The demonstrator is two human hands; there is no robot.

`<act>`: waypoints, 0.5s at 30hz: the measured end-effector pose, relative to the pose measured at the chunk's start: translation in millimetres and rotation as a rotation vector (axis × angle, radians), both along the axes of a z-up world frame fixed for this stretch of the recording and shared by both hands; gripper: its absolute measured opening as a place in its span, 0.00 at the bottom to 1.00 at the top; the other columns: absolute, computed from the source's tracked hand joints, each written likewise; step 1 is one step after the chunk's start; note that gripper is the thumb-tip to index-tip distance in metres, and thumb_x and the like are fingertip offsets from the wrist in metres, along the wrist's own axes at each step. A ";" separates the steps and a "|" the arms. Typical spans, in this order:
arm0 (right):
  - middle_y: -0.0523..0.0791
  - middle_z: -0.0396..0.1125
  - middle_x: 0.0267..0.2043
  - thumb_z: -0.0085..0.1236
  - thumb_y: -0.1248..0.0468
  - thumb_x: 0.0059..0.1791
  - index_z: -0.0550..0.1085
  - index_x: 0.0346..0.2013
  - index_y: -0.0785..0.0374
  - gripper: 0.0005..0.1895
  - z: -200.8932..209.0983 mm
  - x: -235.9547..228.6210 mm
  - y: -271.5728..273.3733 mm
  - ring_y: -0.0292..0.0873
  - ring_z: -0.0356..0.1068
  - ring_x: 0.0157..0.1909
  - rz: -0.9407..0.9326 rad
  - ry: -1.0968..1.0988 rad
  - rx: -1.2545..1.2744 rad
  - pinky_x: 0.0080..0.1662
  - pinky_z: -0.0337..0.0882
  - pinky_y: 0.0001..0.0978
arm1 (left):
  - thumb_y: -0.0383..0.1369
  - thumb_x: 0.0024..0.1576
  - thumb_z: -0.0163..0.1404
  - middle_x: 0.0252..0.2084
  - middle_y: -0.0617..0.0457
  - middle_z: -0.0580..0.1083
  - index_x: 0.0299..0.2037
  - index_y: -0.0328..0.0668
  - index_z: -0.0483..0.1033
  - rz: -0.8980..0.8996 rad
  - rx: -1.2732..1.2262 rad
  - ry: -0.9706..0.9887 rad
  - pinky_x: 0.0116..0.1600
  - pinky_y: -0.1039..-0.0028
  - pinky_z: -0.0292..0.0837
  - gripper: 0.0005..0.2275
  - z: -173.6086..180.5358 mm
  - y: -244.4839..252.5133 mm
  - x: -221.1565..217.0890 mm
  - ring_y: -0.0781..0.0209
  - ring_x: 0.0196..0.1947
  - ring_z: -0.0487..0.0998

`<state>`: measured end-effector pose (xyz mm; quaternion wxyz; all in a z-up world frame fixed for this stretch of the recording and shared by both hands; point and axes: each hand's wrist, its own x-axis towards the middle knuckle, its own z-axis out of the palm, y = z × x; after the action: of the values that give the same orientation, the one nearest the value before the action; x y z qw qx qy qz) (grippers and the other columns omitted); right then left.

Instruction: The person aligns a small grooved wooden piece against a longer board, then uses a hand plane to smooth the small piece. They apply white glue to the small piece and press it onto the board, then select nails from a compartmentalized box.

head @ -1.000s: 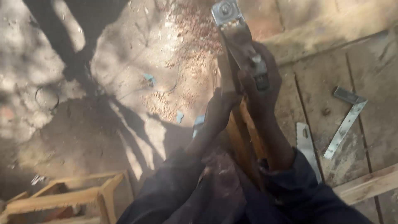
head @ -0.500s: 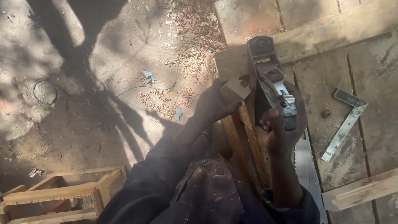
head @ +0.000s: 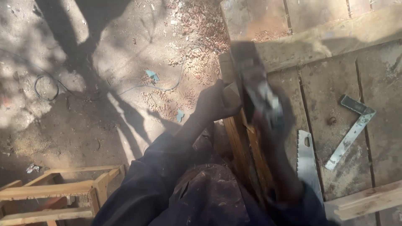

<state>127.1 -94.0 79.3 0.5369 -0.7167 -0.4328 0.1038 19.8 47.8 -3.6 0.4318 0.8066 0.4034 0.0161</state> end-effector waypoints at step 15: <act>0.58 0.65 0.63 0.61 0.56 0.53 0.68 0.61 0.73 0.29 -22.5 14.3 8.4 0.47 0.64 0.58 -0.002 0.337 0.042 0.60 0.70 0.45 | 0.46 0.40 0.67 0.55 0.38 0.76 0.60 0.45 0.68 0.017 -0.211 0.164 0.59 0.46 0.75 0.37 9.7 -17.4 -10.1 0.35 0.57 0.77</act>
<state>141.4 -85.6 56.8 0.6169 -0.6781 -0.3380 0.2130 9.6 30.4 6.0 0.4797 0.7518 0.4437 -0.0888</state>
